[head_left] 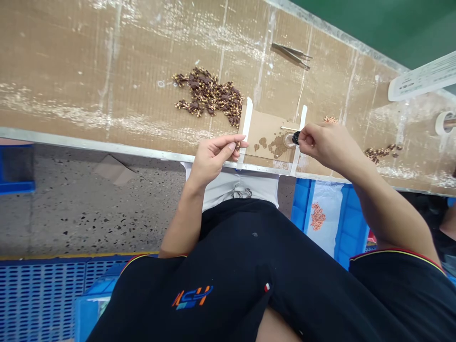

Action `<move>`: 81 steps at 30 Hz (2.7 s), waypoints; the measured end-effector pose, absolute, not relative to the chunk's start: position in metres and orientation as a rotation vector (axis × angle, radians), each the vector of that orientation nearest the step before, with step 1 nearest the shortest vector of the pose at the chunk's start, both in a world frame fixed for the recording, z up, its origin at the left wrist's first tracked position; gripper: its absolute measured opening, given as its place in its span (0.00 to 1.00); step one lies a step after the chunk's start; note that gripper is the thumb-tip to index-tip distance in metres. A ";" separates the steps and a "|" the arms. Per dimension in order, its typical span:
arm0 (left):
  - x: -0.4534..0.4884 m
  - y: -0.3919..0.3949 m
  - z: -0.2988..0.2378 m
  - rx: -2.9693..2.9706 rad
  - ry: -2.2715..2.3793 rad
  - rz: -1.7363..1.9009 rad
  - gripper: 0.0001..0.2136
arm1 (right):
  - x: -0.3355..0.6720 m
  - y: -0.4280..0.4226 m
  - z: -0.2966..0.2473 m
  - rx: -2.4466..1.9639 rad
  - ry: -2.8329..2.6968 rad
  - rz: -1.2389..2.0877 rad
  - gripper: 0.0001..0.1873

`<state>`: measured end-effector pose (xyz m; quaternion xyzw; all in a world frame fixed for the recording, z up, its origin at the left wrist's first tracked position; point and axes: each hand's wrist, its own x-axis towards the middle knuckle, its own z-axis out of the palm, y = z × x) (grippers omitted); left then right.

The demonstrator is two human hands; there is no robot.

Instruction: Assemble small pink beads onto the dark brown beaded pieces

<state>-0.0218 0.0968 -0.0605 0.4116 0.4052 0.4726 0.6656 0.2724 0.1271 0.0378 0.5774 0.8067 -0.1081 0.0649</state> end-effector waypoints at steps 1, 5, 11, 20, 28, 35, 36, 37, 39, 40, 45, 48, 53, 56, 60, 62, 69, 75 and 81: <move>-0.022 0.097 -0.061 0.924 0.902 1.066 0.13 | 0.272 0.128 0.039 1.721 2.433 -0.324 0.12; -0.021 0.097 -0.065 0.885 0.863 1.089 0.14 | 0.273 0.130 0.042 1.693 2.447 -0.348 0.12; -0.019 0.098 -0.068 0.839 0.834 1.109 0.15 | 0.279 0.126 0.042 1.840 2.523 -0.447 0.11; -0.014 0.096 -0.060 0.799 0.846 1.151 0.17 | 0.261 0.103 0.054 2.469 2.343 -1.519 0.13; 0.011 0.081 -0.026 0.940 0.826 1.202 0.17 | 0.203 0.064 0.039 2.128 1.429 -3.183 0.31; 0.024 0.067 -0.007 1.022 0.755 1.191 0.14 | 0.191 0.048 0.031 2.234 1.430 -3.223 0.28; 0.025 0.066 -0.006 1.024 0.759 1.178 0.14 | 0.191 0.047 0.029 2.309 1.491 -3.168 0.27; 0.025 0.065 -0.004 1.023 0.772 1.161 0.14 | 0.191 0.045 0.028 2.394 1.591 -3.093 0.27; 0.026 0.065 -0.002 1.016 0.804 1.123 0.14 | 0.188 0.041 0.029 2.565 1.875 -2.860 0.27; 0.026 0.064 -0.001 1.015 0.815 1.109 0.14 | 0.187 0.039 0.030 2.628 2.027 -2.723 0.26; 0.029 0.064 -0.003 1.034 0.796 1.100 0.17 | 0.181 0.031 0.041 2.746 2.358 -2.237 0.23; 0.030 0.063 -0.005 1.024 0.807 1.085 0.19 | 0.179 0.029 0.043 2.775 2.339 -2.109 0.19; 0.030 0.062 -0.004 1.025 0.755 1.171 0.10 | 0.176 0.030 0.043 2.770 2.339 -2.000 0.12; 0.029 0.063 -0.002 1.030 0.751 1.190 0.09 | 0.174 0.031 0.044 2.749 2.370 -2.002 0.09; 0.028 0.062 -0.002 1.059 0.850 1.133 0.16 | 0.172 0.032 0.044 2.747 2.349 -2.003 0.08; 0.028 0.062 -0.003 1.072 0.868 1.130 0.18 | 0.172 0.032 0.044 2.753 2.313 -2.011 0.08; 0.028 0.061 -0.007 1.101 0.852 1.152 0.17 | 0.174 0.031 0.043 2.734 2.296 -1.991 0.07; 0.025 0.062 -0.012 1.123 0.815 1.167 0.12 | 0.183 0.035 0.045 2.626 2.215 -2.083 0.08; 0.017 0.066 -0.011 1.157 0.716 1.141 0.08 | 0.196 0.043 0.044 2.377 2.103 -2.311 0.15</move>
